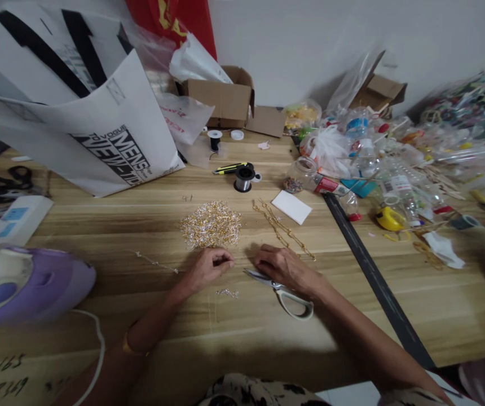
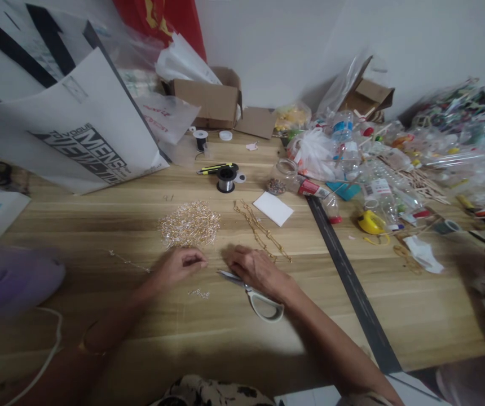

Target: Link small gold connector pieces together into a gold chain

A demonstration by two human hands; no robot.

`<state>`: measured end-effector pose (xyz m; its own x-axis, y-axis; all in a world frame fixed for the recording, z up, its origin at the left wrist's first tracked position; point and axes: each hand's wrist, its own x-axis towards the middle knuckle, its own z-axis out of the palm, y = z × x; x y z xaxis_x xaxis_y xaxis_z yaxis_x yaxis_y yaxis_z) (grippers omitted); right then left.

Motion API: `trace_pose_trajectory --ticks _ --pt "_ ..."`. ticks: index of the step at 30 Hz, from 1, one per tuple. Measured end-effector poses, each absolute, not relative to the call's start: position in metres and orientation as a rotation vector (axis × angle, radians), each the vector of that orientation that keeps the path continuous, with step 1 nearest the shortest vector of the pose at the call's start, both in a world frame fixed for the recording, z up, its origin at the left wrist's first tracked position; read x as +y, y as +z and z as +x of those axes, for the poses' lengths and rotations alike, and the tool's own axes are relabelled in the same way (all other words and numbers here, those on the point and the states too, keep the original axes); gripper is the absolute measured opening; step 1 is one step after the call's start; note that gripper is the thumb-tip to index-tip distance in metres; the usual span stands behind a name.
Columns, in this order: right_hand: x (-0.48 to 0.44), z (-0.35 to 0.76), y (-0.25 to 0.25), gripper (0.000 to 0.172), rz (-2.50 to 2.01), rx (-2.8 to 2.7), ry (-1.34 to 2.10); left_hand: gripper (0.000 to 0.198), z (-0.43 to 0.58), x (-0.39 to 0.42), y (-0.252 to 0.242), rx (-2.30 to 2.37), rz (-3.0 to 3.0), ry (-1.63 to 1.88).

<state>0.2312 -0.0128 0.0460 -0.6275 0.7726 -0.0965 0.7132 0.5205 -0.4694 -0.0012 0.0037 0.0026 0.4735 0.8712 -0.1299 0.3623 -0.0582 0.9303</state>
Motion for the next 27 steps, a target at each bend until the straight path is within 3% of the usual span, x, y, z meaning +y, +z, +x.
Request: trace_pose_trajectory --ticks 27 --pt "-0.007 0.239 0.068 0.019 -1.196 -2.725 0.801 0.012 -0.002 0.004 0.001 1.069 1.628 0.601"
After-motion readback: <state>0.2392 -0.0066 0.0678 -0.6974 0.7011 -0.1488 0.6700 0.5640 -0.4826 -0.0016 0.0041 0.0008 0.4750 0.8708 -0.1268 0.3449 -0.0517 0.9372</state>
